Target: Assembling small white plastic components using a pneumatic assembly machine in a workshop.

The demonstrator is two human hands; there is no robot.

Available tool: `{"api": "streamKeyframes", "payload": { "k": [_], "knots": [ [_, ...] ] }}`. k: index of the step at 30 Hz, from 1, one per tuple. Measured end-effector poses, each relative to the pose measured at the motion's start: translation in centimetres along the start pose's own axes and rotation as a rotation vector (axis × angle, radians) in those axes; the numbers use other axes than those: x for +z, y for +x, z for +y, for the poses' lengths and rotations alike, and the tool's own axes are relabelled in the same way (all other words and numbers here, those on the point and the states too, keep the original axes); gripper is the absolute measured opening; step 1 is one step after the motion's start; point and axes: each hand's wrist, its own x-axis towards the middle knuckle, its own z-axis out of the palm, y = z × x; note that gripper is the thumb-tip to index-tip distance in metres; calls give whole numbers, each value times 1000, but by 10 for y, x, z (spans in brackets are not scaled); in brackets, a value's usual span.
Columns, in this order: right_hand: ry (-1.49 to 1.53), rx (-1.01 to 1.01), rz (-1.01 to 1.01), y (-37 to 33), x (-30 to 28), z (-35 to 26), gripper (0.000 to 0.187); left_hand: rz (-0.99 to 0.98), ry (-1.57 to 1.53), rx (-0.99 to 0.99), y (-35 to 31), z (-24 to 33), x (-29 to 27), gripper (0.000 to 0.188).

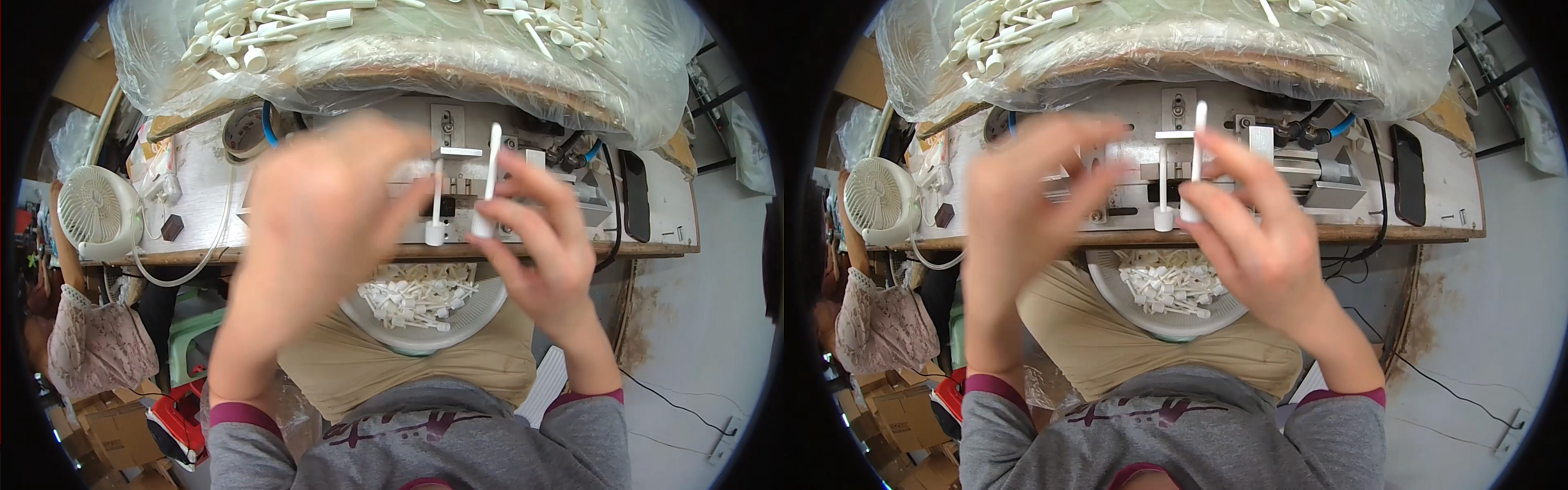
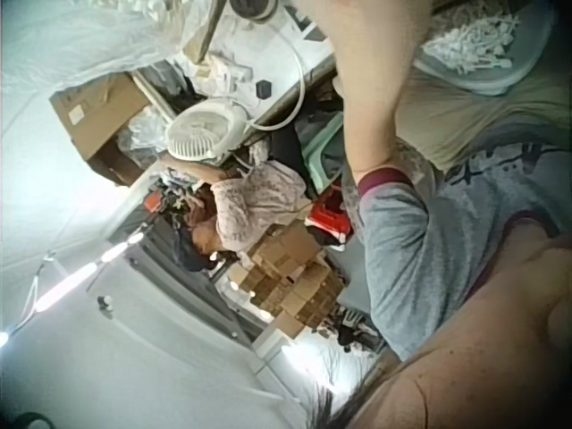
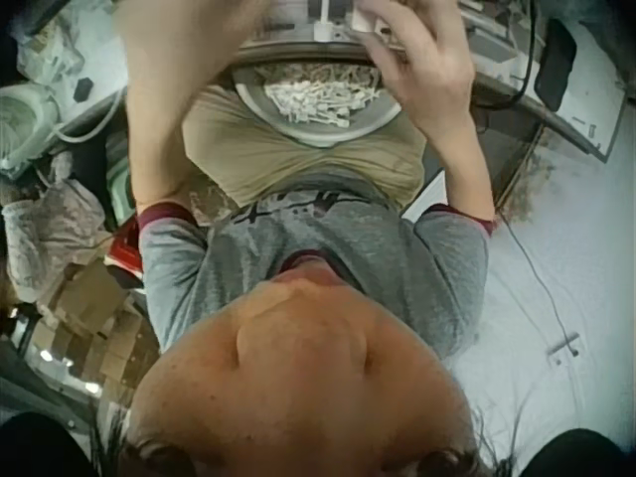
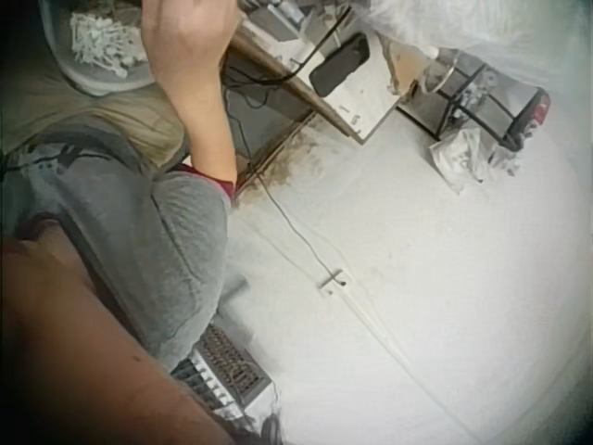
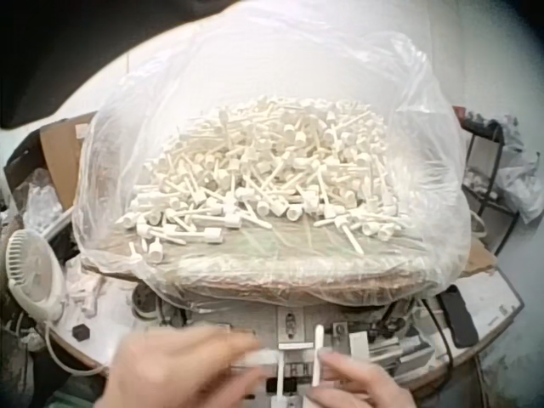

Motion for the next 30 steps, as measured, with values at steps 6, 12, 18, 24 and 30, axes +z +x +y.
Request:
{"api": "streamKeyframes", "payload": {
  "k": [6, 12, 18, 24, 30],
  "knots": [
    [-216, -76, -175, -22, 27, -7, 24, 151, 276, -69, 91, -63, -26, 24],
    [-291, -140, -214, -6, 39, -5, 19, -17, 281, -181, 126, -98, 6, 24],
    [-350, -147, -271, 0, 36, -12, 19, 143, 162, -52, 116, -73, -5, 21],
    [-46, -5, -437, 31, 3, 0, 21, 407, -115, -18, 91, -49, -16, 16],
    [-33, 58, 146, 150, -18, 28, 14, 636, 247, 245, 120, -95, -13, 18]
  ]
}}
